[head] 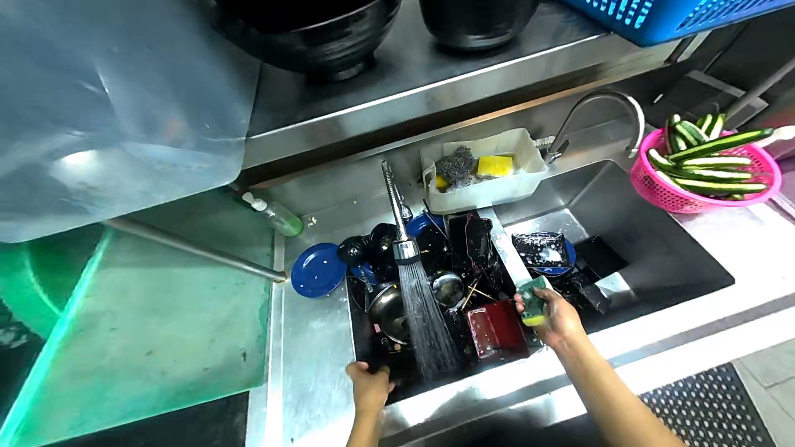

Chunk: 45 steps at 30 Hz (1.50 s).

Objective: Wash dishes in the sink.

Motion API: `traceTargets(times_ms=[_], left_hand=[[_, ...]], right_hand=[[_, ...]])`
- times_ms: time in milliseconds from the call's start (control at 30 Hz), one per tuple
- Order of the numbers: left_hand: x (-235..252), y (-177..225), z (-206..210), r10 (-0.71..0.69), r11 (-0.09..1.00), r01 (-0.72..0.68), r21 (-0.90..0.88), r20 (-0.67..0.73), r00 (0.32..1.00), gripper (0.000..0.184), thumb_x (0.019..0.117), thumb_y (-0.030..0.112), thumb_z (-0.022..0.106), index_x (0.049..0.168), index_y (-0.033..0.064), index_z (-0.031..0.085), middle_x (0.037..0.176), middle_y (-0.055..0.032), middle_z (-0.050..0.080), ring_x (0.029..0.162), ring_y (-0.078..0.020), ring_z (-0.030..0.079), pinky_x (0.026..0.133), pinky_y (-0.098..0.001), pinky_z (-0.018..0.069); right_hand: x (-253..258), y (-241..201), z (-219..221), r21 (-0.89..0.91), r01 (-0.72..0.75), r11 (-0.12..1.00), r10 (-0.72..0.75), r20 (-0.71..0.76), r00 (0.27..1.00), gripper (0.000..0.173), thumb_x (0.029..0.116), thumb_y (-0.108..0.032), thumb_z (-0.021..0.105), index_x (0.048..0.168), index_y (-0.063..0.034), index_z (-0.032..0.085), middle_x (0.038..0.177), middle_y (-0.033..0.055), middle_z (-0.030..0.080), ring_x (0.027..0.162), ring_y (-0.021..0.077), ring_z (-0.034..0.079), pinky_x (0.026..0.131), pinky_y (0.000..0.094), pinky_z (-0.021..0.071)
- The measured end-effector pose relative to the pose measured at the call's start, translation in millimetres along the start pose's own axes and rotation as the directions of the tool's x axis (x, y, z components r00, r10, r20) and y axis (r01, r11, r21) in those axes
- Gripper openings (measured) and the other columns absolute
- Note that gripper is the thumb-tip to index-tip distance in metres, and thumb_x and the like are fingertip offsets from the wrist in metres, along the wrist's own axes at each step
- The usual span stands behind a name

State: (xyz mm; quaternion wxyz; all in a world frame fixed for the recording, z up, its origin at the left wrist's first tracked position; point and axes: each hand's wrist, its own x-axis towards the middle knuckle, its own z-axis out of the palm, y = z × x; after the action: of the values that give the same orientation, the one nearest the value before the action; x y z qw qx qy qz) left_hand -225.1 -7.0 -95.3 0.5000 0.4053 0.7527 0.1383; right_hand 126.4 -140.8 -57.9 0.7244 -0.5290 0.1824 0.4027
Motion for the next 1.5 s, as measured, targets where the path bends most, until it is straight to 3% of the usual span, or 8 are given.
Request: traceTargets(times_ms=[133, 333, 433, 600, 800, 1033, 1300, 1500], left_hand=[[-45.5, 20.5, -46.5, -0.139, 0.905, 0.180, -0.385, 0.133, 0.981, 0.083, 0.0899, -0.012, 0.058, 0.157, 0.0190, 0.020, 0.123, -0.0309, 0.058, 0.085, -0.0418, 0.070, 0.064, -0.0520, 0.0625], [-104.8, 11.8, -125.9, 0.049, 0.641, 0.286, -0.713, 0.409, 0.911, 0.036, 0.0855, -0.008, 0.044, 0.120, 0.0018, 0.047, 0.111, -0.0233, 0.069, 0.102, -0.0387, 0.070, 0.087, -0.0591, 0.0598], [-108.2, 11.4, -106.7, 0.180, 0.526, 0.328, -0.785, 0.479, 0.859, 0.032, 0.0779, -0.005, 0.055, 0.109, 0.0016, 0.057, 0.109, -0.0226, 0.071, 0.103, -0.0379, 0.071, 0.090, -0.0594, 0.0583], [-94.7, 39.8, -22.2, 0.335, 0.439, 0.329, -0.836, 0.492, 0.804, 0.036, 0.0882, 0.006, 0.059, 0.123, -0.0003, 0.055, 0.114, -0.0259, 0.069, 0.105, -0.0411, 0.070, 0.090, -0.0639, 0.0566], [-128.1, 133.6, 12.5, 0.274, 0.506, 0.294, -0.811, 0.474, 0.837, 0.060, 0.1086, 0.056, 0.014, 0.123, 0.0121, 0.053, 0.099, -0.0024, 0.069, 0.091, -0.0116, 0.070, 0.076, -0.0330, 0.0597], [-96.2, 126.7, 64.9, 0.311, 0.536, 0.376, -0.756, 0.591, 0.745, 0.032, 0.1094, 0.022, 0.040, 0.125, 0.0008, 0.057, 0.106, -0.0184, 0.070, 0.094, -0.0278, 0.072, 0.081, -0.0470, 0.0615], [-101.2, 121.9, 82.6, 0.277, 0.659, 0.337, -0.672, 0.634, 0.722, 0.027, 0.0944, -0.003, 0.051, 0.121, -0.0048, 0.054, 0.105, -0.0253, 0.069, 0.091, -0.0344, 0.072, 0.078, -0.0521, 0.0616], [-87.6, 121.9, 100.0, 0.289, 0.728, 0.285, -0.623, 0.656, 0.697, 0.042, 0.0914, -0.005, 0.054, 0.133, -0.0011, 0.048, 0.112, -0.0240, 0.067, 0.097, -0.0331, 0.070, 0.081, -0.0512, 0.0608]], right_hand=[[-20.1, -2.0, 11.4, -0.017, -0.009, 1.000, 0.010, 0.044, 0.999, 0.029, 0.1076, -0.019, 0.042, 0.129, -0.0002, 0.050, 0.094, 0.0216, 0.068, 0.073, 0.0277, 0.069, 0.062, 0.0398, 0.0602], [-62.6, -4.8, 55.8, -0.405, 0.259, 0.877, -0.142, 0.297, 0.944, 0.040, 0.1113, -0.030, 0.039, 0.141, -0.0057, 0.052, 0.112, 0.0184, 0.071, 0.094, 0.0290, 0.072, 0.081, 0.0454, 0.0619], [-68.7, 25.7, 90.8, -0.730, 0.466, 0.501, -0.079, 0.497, 0.864, 0.038, 0.1069, -0.029, 0.051, 0.139, -0.0096, 0.057, 0.114, 0.0140, 0.069, 0.095, 0.0260, 0.069, 0.084, 0.0481, 0.0580], [-74.2, 74.7, 133.8, -0.713, 0.685, -0.151, 0.145, 0.669, 0.729, 0.050, 0.1060, -0.036, 0.045, 0.144, -0.0058, 0.056, 0.157, 0.0152, 0.047, 0.149, 0.0321, 0.038, 0.123, 0.0532, 0.0302], [-165.9, 74.5, 161.8, -0.605, 0.771, -0.198, 0.245, 0.731, 0.636, 0.065, 0.0960, -0.027, 0.064, 0.155, -0.0071, 0.044, 0.164, 0.0150, 0.036, 0.154, 0.0349, 0.029, 0.126, 0.0544, 0.0210], [-90.5, 26.7, 113.3, -0.595, 0.731, -0.334, 0.003, 0.775, 0.632, 0.057, 0.1015, -0.022, 0.050, 0.158, -0.0236, 0.043, 0.168, 0.0001, 0.031, 0.158, 0.0251, 0.019, 0.127, 0.0593, 0.0142], [58.0, -47.1, 51.6, -0.811, 0.533, -0.241, -0.475, 0.578, 0.664, 0.050, 0.1019, -0.014, 0.051, 0.152, -0.0125, 0.050, 0.159, 0.0149, 0.044, 0.151, 0.0368, 0.035, 0.122, 0.0578, 0.0303], [-32.3, 15.2, 69.7, -0.856, 0.506, -0.109, -0.175, 0.517, 0.838, 0.059, 0.0943, -0.014, 0.058, 0.151, -0.0016, 0.047, 0.157, 0.0236, 0.042, 0.148, 0.0391, 0.038, 0.122, 0.0540, 0.0318]])
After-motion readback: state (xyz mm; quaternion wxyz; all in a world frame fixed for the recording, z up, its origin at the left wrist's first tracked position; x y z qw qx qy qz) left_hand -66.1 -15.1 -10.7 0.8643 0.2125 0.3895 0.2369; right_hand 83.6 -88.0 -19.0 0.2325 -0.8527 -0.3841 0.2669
